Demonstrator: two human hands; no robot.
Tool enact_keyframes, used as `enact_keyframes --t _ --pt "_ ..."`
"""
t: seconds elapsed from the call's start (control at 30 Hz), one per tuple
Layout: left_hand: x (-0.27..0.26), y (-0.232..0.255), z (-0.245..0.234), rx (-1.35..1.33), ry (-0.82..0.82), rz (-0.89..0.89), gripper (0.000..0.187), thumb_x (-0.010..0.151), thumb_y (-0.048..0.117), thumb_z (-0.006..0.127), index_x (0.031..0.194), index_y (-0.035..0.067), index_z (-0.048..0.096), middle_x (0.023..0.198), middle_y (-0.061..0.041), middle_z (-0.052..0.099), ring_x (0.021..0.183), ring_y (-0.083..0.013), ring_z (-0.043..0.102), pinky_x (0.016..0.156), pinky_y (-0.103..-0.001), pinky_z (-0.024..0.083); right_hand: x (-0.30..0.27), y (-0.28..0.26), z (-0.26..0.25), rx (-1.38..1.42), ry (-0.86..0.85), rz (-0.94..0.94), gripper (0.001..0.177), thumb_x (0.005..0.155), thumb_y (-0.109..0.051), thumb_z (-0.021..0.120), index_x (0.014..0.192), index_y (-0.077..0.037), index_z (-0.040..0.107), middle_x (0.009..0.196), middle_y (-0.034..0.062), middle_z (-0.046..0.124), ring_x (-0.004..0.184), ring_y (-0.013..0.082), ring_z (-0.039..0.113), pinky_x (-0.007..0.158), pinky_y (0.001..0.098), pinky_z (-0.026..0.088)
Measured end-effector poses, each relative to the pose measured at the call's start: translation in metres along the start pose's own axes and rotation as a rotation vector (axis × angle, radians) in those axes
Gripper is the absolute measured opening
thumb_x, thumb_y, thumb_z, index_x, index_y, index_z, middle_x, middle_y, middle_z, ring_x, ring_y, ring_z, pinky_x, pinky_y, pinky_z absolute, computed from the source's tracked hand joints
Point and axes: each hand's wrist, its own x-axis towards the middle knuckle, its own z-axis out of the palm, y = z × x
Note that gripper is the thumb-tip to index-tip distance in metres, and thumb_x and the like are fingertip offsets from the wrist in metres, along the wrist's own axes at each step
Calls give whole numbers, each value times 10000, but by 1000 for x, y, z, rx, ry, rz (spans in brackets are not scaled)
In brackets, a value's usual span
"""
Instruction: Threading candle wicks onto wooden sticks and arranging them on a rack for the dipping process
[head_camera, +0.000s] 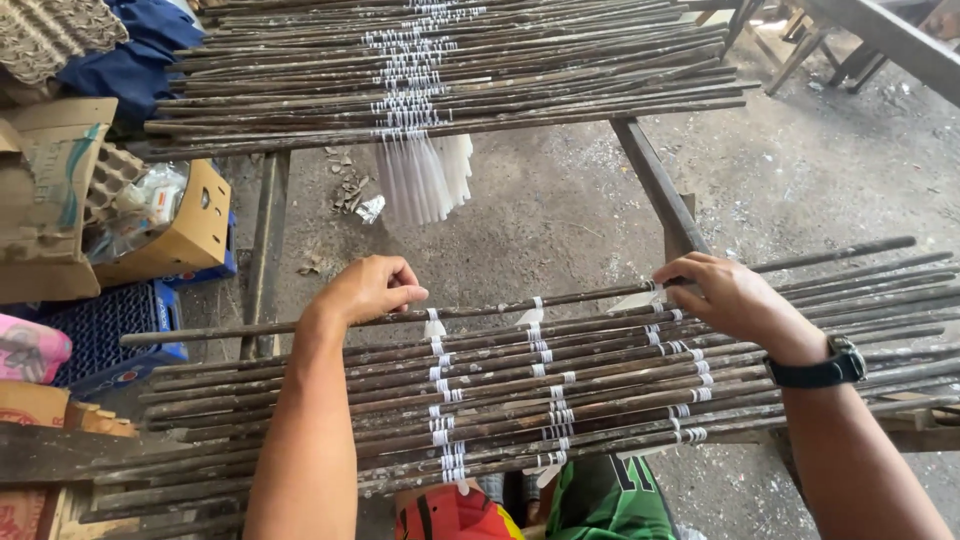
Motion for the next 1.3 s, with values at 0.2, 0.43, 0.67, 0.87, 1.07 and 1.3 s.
enact_keyframes --t 0.2,0.43,0.67,0.87,1.07,1.3 --pt "-7 7 -3 -45 -70 -39 158 800 261 608 817 108 570 678 -48 660 624 -128 603 644 -274 454 -18 -2 11 -2 7 -11 300 801 -302 464 1067 -189 546 1084 48 572 920 186 592 770 345 478" --pt "-8 9 -1 -25 -93 -58 181 803 296 597 810 121 553 669 -38 659 615 -132 607 620 -277 461 -16 1 16 -41 40 -30 294 780 -325 498 1031 -180 548 1020 44 587 930 209 573 794 351 438" --pt "21 -9 18 202 84 -79 285 789 420 559 953 186 561 888 -35 636 803 -188 593 727 -338 452 48 -36 -14 -77 5 -153 352 788 -344 501 1074 -141 533 1064 24 599 946 175 590 806 321 465" --pt "36 -37 19 166 134 -81 354 725 466 561 976 220 606 958 -62 645 973 -249 578 823 -361 455 158 -81 -5 -64 130 -256 304 805 -315 515 1054 -142 531 1001 111 579 951 337 559 782 448 460" --pt "53 -46 24 202 143 -36 345 727 471 568 936 201 620 959 -67 634 982 -257 569 824 -379 453 269 -109 47 -165 240 -331 391 748 -318 578 1104 -174 506 1077 70 523 974 289 552 773 403 471" --pt "52 -47 28 185 102 -23 357 755 405 554 984 136 607 970 -132 624 1002 -290 560 839 -418 434 299 -115 88 -296 332 -136 588 759 -307 541 1296 -156 356 1334 55 372 1244 232 325 964 444 331"
